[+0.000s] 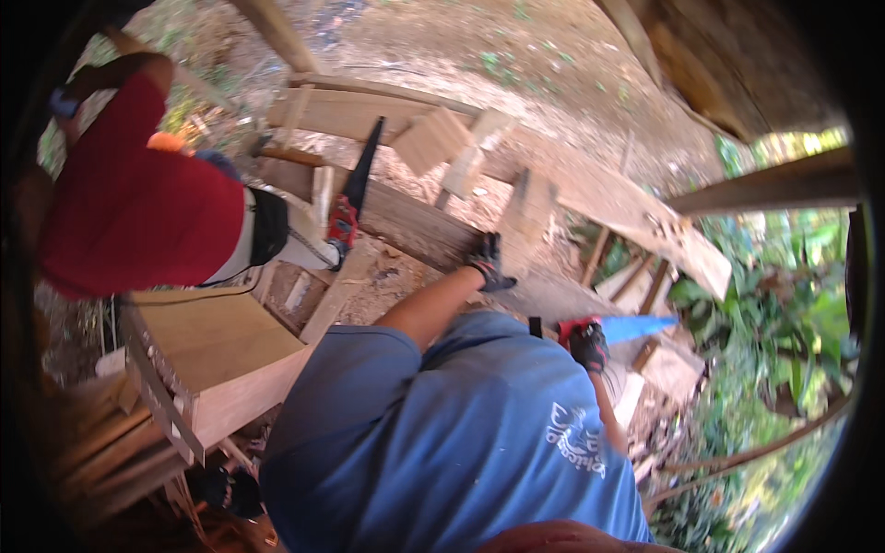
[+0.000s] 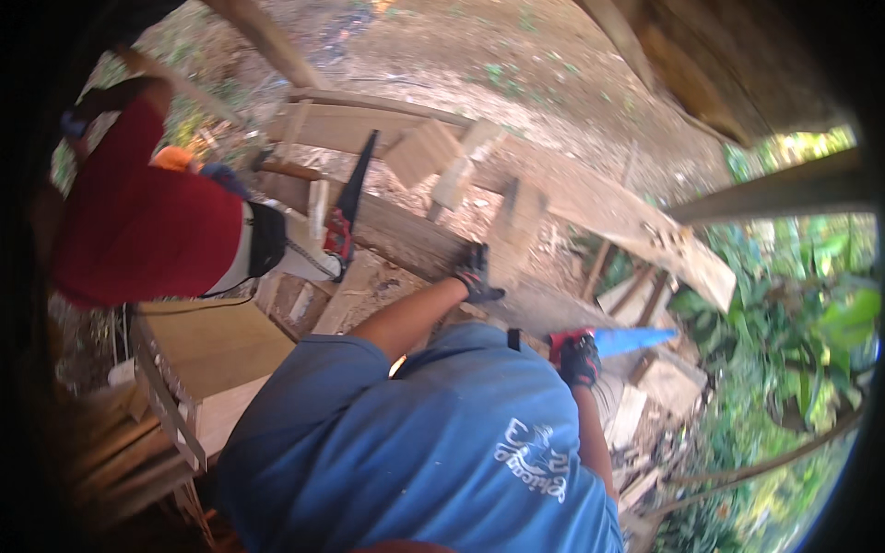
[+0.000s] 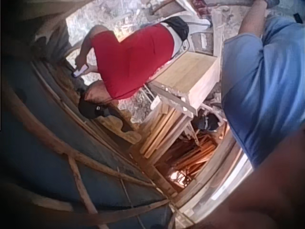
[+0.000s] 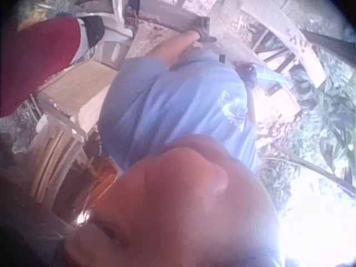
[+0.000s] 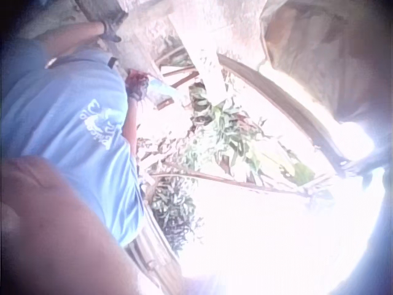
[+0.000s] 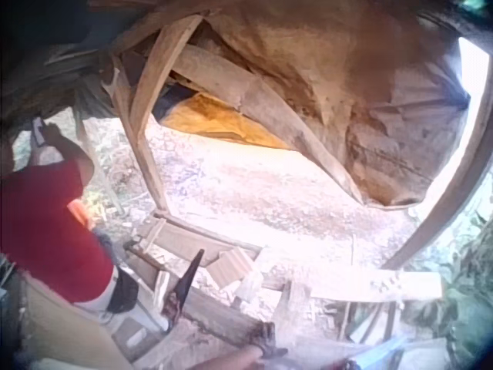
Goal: The person saws several wooden boards and beams by hand while working on a timber structure outdoors.
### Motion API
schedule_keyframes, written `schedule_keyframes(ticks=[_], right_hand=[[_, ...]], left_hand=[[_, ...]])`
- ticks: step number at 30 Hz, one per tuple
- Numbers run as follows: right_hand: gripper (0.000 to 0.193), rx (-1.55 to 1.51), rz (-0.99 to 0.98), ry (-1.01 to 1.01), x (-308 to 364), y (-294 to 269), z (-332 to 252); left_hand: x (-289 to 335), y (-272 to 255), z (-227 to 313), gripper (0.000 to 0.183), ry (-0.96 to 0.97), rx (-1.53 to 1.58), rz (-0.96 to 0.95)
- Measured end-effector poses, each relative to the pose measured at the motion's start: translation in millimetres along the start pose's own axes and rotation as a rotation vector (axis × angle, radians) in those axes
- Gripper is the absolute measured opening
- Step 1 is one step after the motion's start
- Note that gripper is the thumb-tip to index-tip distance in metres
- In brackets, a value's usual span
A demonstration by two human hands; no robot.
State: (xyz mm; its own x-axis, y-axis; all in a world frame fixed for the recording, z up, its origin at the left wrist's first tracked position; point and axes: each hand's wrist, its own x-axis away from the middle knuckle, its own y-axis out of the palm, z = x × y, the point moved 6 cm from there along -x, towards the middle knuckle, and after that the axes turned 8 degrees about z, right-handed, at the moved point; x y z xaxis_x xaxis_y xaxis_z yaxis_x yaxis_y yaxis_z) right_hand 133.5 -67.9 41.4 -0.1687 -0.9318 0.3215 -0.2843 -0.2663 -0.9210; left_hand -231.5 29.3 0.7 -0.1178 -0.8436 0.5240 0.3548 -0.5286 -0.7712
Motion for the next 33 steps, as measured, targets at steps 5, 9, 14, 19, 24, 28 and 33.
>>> schedule_keyframes(ticks=[5,9,14,19,24,28,33], right_hand=[[0.056,0.011,-0.078,0.151,11.0,-25.0,-27.8],[0.053,0.017,-0.066,0.101,13.2,-24.1,-26.3],[0.062,-0.011,-0.057,0.096,18.5,-8.7,-19.5],[0.076,0.030,-0.153,-0.018,26.1,4.5,-34.7],[0.105,0.009,-0.045,-0.139,36.4,3.8,-37.4],[0.116,0.067,0.004,-0.198,34.4,4.1,-50.1],[0.118,0.166,-0.089,-0.183,21.1,16.6,-43.0]], left_hand=[[7.8,3.4,-8.8,0.148,-0.022,0.031,-0.089],[6.2,-0.6,-3.9,0.148,0.013,0.022,-0.103],[19.1,-15.0,2.5,0.147,-0.022,0.089,-0.116],[25.3,-20.6,0.8,0.147,-0.020,0.149,0.024],[38.5,-37.6,10.2,0.147,-0.187,0.452,0.102],[25.8,-50.6,24.7,0.149,-0.356,0.389,0.336],[-3.1,-50.1,56.6,0.161,-0.399,0.171,0.291]])
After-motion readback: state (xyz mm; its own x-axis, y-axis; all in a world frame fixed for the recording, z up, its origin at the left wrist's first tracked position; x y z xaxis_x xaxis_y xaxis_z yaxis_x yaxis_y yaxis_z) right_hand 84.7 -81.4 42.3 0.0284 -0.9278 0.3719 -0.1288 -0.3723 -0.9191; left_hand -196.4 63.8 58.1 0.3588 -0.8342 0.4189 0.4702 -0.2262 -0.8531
